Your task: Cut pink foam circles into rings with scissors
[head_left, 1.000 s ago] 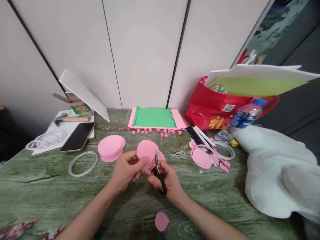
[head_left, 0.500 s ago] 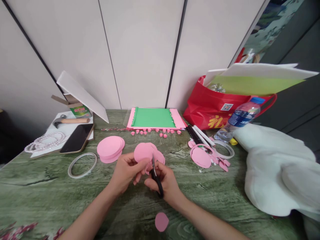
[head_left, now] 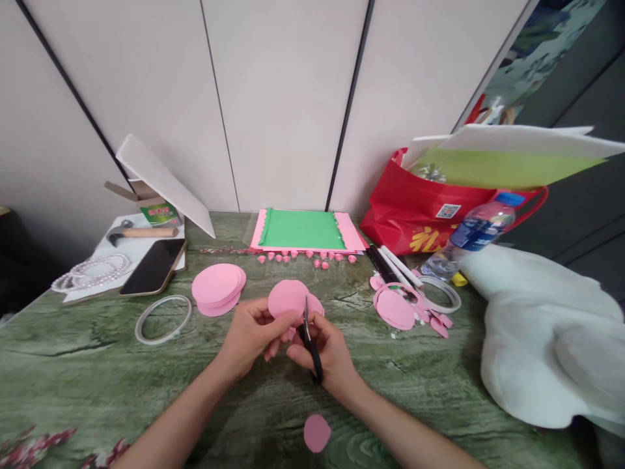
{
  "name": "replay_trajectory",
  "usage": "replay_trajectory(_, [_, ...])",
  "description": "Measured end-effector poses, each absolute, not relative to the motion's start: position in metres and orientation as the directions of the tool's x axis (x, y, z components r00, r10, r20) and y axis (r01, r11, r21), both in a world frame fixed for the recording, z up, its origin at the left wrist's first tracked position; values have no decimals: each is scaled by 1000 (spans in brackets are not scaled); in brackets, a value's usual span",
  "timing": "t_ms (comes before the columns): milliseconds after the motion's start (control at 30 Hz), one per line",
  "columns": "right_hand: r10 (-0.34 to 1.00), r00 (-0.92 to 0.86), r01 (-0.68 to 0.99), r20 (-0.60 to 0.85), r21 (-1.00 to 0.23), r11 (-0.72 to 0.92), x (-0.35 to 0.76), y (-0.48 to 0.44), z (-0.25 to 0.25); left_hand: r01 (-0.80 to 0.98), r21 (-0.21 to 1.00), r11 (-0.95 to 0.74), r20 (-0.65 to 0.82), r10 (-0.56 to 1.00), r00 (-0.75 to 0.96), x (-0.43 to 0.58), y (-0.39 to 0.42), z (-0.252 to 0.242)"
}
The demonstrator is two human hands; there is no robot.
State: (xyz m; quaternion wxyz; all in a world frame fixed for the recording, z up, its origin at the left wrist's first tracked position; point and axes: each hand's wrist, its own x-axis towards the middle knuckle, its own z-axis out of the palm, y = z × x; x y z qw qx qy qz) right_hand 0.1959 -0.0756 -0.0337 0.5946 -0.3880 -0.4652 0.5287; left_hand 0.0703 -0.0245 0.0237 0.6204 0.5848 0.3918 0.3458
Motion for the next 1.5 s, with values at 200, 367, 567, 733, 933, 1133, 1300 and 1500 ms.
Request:
replay_trajectory(200, [990, 23, -279, 138, -950, 138, 195, -77, -29, 27, 998, 55, -61, 894, 443, 69, -23, 24])
replay_trajectory(367, [992, 22, -293, 122, -948, 123, 195, -77, -30, 34, 999, 43, -53, 896, 441, 68, -23, 23])
replay_trajectory(567, [992, 29, -278, 123, -952, 126, 195, -77, -30, 7, 1000, 29, -29, 904, 426, 68, -22, 24])
replay_trajectory(733, [995, 45, -257, 85, -962, 94, 195, -78, -29, 5, 1000, 23, -23, 907, 421, 67, -21, 22])
replay_trajectory(933, [996, 45, -265, 70, -961, 80, 194, -78, -29, -22, 1000, 21, -11, 916, 402, 68, -21, 22])
replay_trajectory(1133, [996, 12, -273, 88, -958, 88, 191, -80, -28, -43, 997, 60, -35, 900, 434, 70, -23, 25])
replay_trajectory(1300, [997, -2, -286, 75, -956, 71, 191, -79, -28, 7, 999, 39, -39, 907, 419, 69, -23, 25])
replay_trajectory(1500, [985, 29, -280, 171, -944, 172, 196, -74, -28, 47, 997, 56, -71, 893, 445, 69, -23, 23])
